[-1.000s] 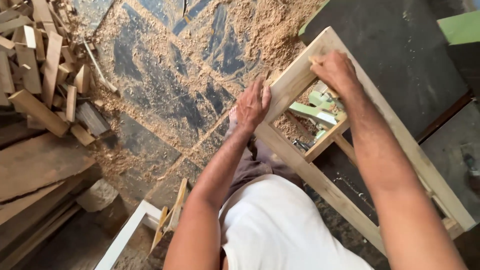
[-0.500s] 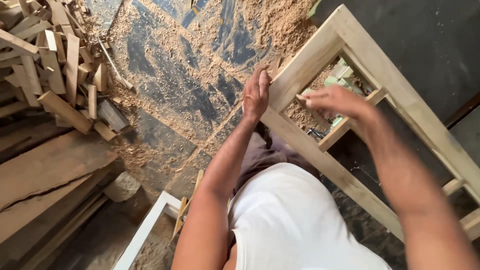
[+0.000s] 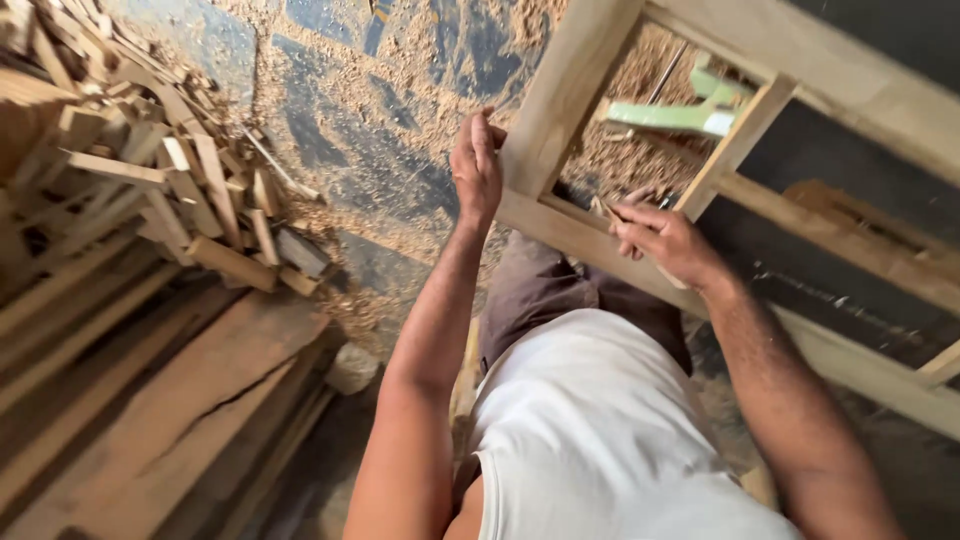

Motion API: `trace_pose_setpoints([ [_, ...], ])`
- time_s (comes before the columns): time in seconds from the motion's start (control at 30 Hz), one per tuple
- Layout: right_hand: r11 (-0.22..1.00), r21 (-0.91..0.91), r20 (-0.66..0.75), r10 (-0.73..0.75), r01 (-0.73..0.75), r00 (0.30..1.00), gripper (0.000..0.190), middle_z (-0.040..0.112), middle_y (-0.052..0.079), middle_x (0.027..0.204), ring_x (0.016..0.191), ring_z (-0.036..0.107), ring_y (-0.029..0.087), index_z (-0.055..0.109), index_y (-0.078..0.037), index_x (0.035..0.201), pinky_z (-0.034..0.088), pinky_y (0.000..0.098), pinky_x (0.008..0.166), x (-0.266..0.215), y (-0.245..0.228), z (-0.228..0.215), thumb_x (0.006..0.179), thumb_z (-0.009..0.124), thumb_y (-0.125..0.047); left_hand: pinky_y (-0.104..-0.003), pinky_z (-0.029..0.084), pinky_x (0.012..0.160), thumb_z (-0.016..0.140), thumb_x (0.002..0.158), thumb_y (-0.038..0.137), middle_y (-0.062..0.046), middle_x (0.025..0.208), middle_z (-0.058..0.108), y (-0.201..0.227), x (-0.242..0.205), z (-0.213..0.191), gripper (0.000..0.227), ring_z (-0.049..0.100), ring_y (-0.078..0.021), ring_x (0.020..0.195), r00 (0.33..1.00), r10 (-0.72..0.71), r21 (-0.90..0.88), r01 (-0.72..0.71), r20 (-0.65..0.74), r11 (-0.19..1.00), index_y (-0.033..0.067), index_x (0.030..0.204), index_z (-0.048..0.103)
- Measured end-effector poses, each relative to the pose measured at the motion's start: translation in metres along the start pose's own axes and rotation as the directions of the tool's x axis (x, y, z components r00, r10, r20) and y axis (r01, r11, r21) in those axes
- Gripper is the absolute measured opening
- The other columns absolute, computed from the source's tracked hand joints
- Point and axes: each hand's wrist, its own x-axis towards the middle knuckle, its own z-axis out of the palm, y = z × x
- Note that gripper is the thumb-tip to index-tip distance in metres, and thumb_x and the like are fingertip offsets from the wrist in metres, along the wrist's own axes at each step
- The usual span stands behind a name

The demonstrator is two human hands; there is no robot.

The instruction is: The person fits wooden slats into a frame, sands the joints with a block, and trims the edges on a table saw. They then apply a substance to a board with a tool, sand the frame edges, and carry it across the workshop.

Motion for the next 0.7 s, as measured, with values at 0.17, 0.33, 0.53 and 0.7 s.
trace_pose_setpoints([
  [0.17, 0.925, -0.283, -0.038, -0.274, 0.252, 0.961, 0.042, 0.074, 0.012, 0.099, 0.085, 0.068, 0.017, 0.062, -0.004, 0.140, 0.055, 0.0295, 0.076, 0.007, 0.000, 0.008, 0.100, 0.063, -0.016, -0.030, 0.052, 0.073, 0.040, 0.112, 0.044, -0.005, 0.087, 0.065, -0.006, 0.004, 0.003, 0.052, 0.060, -0.0142, 0.079, 0.999, -0.013, 0.088, 0.009, 0.050, 0.996, 0.0017, 0.126, 0.067],
  [0.33, 0.674, -0.691, -0.053, -0.409, 0.262, 0.911, 0.021, 0.074, 0.013, 0.088, 0.076, 0.070, 0.022, 0.075, -0.011, 0.122, 0.055, 0.0360, 0.069, 0.013, -0.045, 0.020, 0.105, 0.062, -0.011, -0.031, 0.052, 0.073, 0.038, 0.110, 0.047, -0.007, 0.088, 0.065, -0.008, 0.007, 0.008, 0.056, 0.060, -0.0154, 0.080, 0.997, -0.062, 0.179, 0.053, 0.047, 0.982, 0.0029, 0.126, 0.068],
  [0.53, 0.231, -0.874, 0.123, -0.746, 0.428, 0.655, 0.020, 0.076, 0.005, 0.097, 0.082, 0.067, 0.015, 0.078, -0.014, 0.112, 0.055, 0.0320, 0.075, 0.059, -0.031, 0.033, 0.103, 0.060, -0.009, -0.035, 0.053, 0.083, 0.035, 0.111, 0.051, -0.010, 0.095, 0.067, -0.013, 0.008, 0.010, 0.061, 0.061, -0.0185, 0.089, 0.998, -0.029, 0.267, 0.012, 0.061, 0.964, 0.0029, 0.125, 0.070],
  [0.7, 0.052, -0.852, 0.401, -0.573, 0.520, 0.715, 0.020, 0.069, -0.001, 0.070, 0.067, 0.056, 0.012, 0.074, -0.014, 0.087, 0.049, 0.0291, 0.066, 0.089, -0.028, 0.029, 0.105, 0.069, -0.022, -0.042, 0.058, 0.081, 0.029, 0.108, 0.057, -0.015, 0.105, 0.071, -0.020, 0.011, 0.014, 0.068, 0.068, -0.0233, 0.093, 0.997, -0.062, 0.317, 0.047, 0.036, 0.947, 0.0052, 0.127, 0.069],
])
